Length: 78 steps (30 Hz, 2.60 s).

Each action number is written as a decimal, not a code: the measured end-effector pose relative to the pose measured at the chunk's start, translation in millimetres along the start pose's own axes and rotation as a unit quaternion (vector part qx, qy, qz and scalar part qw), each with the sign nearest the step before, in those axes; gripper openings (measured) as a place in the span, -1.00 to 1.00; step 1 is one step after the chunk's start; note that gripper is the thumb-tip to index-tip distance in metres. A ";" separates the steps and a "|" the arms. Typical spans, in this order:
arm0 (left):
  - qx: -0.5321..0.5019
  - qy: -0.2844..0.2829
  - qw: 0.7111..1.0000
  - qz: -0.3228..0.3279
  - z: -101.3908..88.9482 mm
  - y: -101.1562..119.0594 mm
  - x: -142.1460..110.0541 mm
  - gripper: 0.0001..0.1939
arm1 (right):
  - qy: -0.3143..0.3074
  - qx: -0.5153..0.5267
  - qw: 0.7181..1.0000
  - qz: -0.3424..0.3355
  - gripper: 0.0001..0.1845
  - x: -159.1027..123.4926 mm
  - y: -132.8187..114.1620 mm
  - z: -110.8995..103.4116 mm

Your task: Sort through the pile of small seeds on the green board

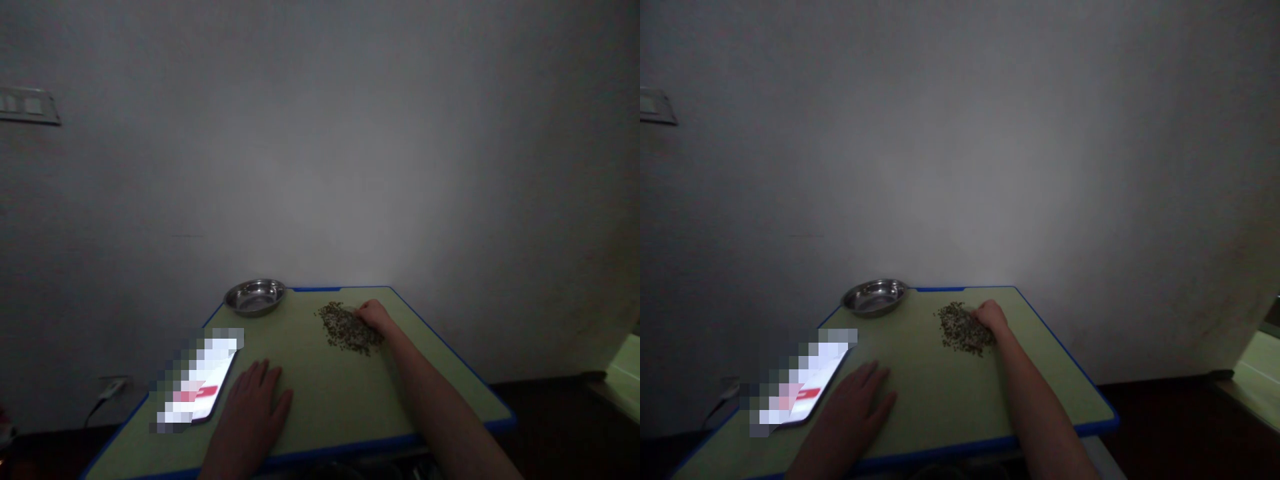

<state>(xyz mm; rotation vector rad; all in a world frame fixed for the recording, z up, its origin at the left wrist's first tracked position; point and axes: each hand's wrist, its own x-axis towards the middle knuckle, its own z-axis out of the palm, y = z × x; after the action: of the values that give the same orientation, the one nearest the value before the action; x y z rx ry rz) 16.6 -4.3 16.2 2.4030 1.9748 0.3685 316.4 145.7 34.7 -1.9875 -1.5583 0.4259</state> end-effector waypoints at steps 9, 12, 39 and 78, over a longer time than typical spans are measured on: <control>0.002 0.044 0.999 0.017 10.4 -5.8 -0.1 -0.50 | -0.001 -0.025 0.999 0.026 -0.73 -3.2 29.2 -26.9; 0.007 0.042 0.999 0.014 10.6 -5.6 0.1 -0.49 | 0.001 -0.052 0.998 0.020 -0.73 -5.6 33.1 -43.3; 0.012 0.034 0.999 0.018 4.2 -3.8 -0.8 -0.48 | 0.043 -0.253 0.952 -0.168 -0.70 -61.7 -47.1 -20.3; 0.015 0.032 0.999 0.021 2.3 3.9 -2.4 -0.50 | -0.031 0.051 0.998 0.032 -0.65 -27.4 64.7 -51.7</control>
<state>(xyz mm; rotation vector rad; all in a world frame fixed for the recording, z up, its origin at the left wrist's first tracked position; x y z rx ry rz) 20.4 -7.1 14.1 2.4857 1.9707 0.4242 388.7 96.9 33.1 -1.9666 -1.4820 0.5866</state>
